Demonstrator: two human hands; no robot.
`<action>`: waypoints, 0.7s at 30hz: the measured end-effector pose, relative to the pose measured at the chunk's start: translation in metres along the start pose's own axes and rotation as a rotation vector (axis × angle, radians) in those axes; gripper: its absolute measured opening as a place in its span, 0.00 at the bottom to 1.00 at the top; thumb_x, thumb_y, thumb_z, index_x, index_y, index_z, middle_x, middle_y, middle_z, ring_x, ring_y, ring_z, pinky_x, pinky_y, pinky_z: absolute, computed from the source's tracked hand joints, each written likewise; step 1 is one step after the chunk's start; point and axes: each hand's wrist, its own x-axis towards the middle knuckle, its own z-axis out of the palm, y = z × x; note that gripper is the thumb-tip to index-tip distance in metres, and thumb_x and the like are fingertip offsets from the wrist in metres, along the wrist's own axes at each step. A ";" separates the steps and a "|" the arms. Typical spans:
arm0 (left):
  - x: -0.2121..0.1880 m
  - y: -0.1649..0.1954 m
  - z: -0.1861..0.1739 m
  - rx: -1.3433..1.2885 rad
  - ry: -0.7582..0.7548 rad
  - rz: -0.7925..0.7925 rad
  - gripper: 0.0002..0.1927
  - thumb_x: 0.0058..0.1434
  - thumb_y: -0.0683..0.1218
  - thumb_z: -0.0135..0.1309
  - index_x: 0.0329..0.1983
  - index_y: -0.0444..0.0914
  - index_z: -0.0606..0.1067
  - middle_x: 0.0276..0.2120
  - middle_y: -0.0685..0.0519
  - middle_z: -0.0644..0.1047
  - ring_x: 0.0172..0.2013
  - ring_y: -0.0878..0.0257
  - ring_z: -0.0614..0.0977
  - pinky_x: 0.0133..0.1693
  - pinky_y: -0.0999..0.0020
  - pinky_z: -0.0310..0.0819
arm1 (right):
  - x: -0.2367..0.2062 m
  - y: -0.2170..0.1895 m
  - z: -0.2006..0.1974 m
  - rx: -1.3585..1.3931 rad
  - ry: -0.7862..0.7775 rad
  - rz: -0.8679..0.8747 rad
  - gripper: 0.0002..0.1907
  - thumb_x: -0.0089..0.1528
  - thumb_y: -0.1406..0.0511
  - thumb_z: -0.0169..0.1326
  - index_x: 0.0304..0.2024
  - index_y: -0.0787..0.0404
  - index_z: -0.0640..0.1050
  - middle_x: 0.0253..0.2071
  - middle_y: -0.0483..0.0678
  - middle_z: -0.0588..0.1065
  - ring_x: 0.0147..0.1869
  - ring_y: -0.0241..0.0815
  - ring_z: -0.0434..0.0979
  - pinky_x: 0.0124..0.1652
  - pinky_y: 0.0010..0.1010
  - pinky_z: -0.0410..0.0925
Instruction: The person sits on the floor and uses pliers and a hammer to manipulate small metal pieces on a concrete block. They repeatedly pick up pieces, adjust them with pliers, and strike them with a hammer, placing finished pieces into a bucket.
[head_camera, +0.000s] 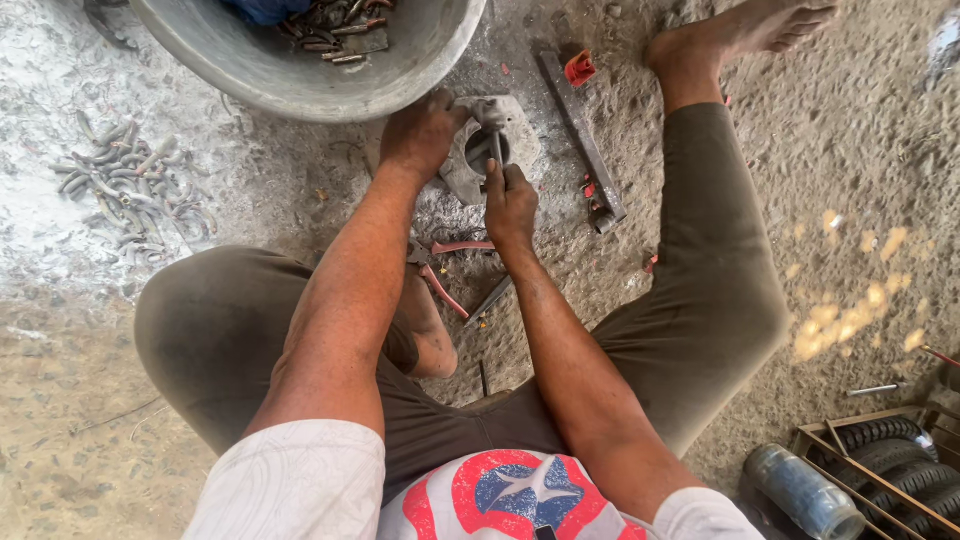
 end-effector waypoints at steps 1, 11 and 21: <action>-0.002 -0.001 0.000 -0.012 -0.003 -0.005 0.15 0.67 0.39 0.53 0.51 0.49 0.81 0.52 0.53 0.77 0.51 0.55 0.81 0.47 0.61 0.80 | 0.002 0.001 0.000 -0.054 0.005 0.033 0.21 0.72 0.51 0.46 0.28 0.54 0.71 0.21 0.35 0.71 0.23 0.26 0.67 0.22 0.25 0.58; -0.002 -0.001 0.006 0.009 0.095 0.040 0.16 0.66 0.39 0.53 0.51 0.51 0.82 0.49 0.53 0.78 0.51 0.54 0.79 0.49 0.58 0.78 | -0.001 0.015 0.002 0.101 -0.028 0.019 0.21 0.72 0.49 0.44 0.33 0.54 0.74 0.24 0.39 0.68 0.25 0.29 0.65 0.22 0.26 0.65; 0.000 0.001 0.002 -0.020 0.087 0.032 0.13 0.67 0.40 0.53 0.49 0.49 0.82 0.46 0.55 0.80 0.45 0.57 0.82 0.45 0.62 0.80 | -0.001 0.010 0.003 -0.007 -0.029 0.064 0.24 0.71 0.48 0.45 0.34 0.58 0.78 0.21 0.44 0.71 0.20 0.31 0.65 0.19 0.28 0.61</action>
